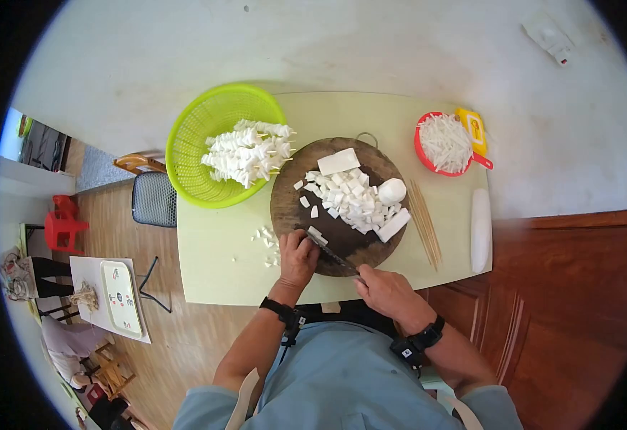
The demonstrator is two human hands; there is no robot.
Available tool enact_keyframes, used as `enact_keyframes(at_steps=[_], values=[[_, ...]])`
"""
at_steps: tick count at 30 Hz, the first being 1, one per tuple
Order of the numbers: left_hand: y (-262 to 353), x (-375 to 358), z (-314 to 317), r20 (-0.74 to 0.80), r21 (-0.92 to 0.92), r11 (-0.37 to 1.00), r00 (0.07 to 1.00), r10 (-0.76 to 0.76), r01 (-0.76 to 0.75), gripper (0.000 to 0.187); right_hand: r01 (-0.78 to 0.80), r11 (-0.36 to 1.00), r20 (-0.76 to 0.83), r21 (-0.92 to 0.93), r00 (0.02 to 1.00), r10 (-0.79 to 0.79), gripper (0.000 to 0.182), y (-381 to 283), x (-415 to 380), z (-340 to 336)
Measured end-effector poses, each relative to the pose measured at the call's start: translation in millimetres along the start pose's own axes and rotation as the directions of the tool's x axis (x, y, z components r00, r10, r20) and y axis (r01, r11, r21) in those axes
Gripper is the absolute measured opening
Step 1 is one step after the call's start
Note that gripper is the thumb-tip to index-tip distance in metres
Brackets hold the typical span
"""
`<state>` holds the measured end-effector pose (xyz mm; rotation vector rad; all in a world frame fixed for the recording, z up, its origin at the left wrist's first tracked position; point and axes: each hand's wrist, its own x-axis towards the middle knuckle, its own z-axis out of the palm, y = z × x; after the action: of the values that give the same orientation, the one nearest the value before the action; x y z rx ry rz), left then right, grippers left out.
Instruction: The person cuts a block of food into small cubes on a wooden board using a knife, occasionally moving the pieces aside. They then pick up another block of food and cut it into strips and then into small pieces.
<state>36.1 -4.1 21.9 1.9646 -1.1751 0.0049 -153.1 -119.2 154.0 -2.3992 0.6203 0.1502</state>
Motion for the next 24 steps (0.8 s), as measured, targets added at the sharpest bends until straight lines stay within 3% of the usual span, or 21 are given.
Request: enact_keyframes(at_steps=[4, 19, 24], values=[[0, -1, 3, -0.02, -0.022, 1.0, 1.0, -0.006, 0.006, 0.023, -0.013, 0.996, 0.047, -0.092, 0.999, 0.017, 0.02, 0, 10, -1], [4, 0, 9, -0.044, 0.021, 1.0, 0.999, -0.022, 0.023, 0.023, -0.034, 0.999, -0.012, -0.019, 0.999, 0.033, 0.021, 14, 31, 9], [5, 10, 7, -0.014, 0.041, 0.999, 1.0, -0.015, 0.016, 0.022, -0.078, 0.996, -0.2, 0.048, 0.976, 0.086, 0.022, 11, 26, 3]])
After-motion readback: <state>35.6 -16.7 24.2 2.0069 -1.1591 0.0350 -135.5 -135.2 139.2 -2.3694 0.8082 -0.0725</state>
